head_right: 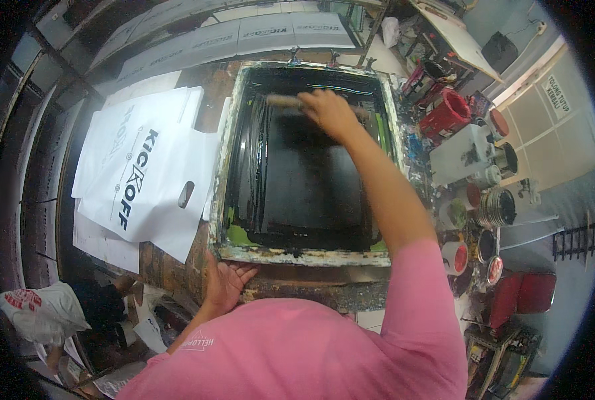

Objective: The person performs screen printing on white plastic bags by placing each bag under a screen, applying black ink using a squeegee, and then setting the printed bag aside on a drying rack.

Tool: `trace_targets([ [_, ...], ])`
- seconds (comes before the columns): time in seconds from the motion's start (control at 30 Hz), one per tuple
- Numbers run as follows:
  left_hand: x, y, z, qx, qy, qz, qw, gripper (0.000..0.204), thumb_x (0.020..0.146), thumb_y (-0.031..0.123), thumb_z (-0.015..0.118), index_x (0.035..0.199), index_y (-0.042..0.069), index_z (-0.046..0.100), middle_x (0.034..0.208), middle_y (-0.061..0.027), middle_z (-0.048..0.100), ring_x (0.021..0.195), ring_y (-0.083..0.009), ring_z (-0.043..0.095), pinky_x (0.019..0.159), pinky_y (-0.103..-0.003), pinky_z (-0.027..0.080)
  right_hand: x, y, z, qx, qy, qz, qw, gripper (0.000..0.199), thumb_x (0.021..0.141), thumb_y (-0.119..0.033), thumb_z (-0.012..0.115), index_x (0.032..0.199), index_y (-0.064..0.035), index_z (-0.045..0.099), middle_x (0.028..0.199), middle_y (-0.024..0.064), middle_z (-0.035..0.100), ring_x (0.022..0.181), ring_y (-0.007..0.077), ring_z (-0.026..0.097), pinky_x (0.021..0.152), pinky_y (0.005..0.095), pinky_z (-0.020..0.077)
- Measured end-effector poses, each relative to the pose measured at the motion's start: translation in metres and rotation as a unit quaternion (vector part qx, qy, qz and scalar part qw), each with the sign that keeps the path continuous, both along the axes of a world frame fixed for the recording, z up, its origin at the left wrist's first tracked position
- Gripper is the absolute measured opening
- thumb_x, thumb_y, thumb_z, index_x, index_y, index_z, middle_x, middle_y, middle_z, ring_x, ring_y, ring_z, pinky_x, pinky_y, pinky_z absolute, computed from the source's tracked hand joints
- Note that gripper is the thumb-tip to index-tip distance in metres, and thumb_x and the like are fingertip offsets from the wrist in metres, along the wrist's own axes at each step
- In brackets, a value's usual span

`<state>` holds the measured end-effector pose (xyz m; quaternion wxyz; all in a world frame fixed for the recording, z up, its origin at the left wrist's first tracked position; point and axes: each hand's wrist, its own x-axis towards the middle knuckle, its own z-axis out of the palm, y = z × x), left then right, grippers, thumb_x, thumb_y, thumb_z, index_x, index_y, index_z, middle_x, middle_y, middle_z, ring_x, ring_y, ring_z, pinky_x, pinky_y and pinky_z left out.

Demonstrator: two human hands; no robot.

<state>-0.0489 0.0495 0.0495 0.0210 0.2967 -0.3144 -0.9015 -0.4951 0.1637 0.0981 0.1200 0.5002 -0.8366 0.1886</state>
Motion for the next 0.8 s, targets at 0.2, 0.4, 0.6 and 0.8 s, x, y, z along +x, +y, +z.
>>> trace_targets([
  [0.2,0.003,0.000,-0.009,-0.016,-0.031,0.013,0.999,0.091,0.098,0.076,0.025,0.153,0.003,0.029,0.144,-0.0200,0.052,0.129,-0.0324,0.056,0.110,-0.049,0.046,-0.080,-0.045,-0.041,0.045,0.061,-0.037,0.996,0.036,0.094,-0.038,0.064,0.125,-0.0201,0.064,0.106,0.0093,0.066,0.103,0.0325,0.064,0.084,0.0473,0.0548],
  [0.4,-0.002,0.001,-0.005,-0.023,-0.039,0.017,0.999,0.091,0.099,0.075,0.025,0.154,0.003,0.028,0.143,-0.0205,0.053,0.127,-0.0334,0.058,0.108,-0.051,0.047,0.005,-0.019,-0.046,0.038,0.100,-0.065,0.992,0.032,0.089,-0.041,0.070,0.108,-0.0158,0.066,0.094,0.0064,0.062,0.093,0.0287,0.065,0.071,0.0443,0.0559],
  [0.6,0.004,-0.001,-0.015,-0.016,-0.006,0.008,1.000,0.090,0.099,0.074,0.026,0.152,0.001,0.031,0.142,-0.0229,0.052,0.127,-0.0340,0.057,0.110,-0.051,0.046,0.139,0.038,-0.030,0.049,0.028,-0.048,0.997,0.035,0.081,-0.031,0.078,0.107,-0.0129,0.064,0.093,0.0076,0.060,0.089,0.0300,0.062,0.070,0.0430,0.0537],
  [0.8,0.001,0.001,-0.010,-0.033,0.012,0.009,0.999,0.097,0.097,0.079,0.026,0.149,-0.003,0.034,0.141,-0.0252,0.051,0.128,-0.0358,0.055,0.112,-0.052,0.043,0.251,0.085,0.003,0.094,-0.072,-0.054,0.992,0.037,0.079,-0.030,0.079,0.106,-0.0098,0.063,0.091,0.0079,0.058,0.090,0.0295,0.062,0.070,0.0428,0.0538],
])
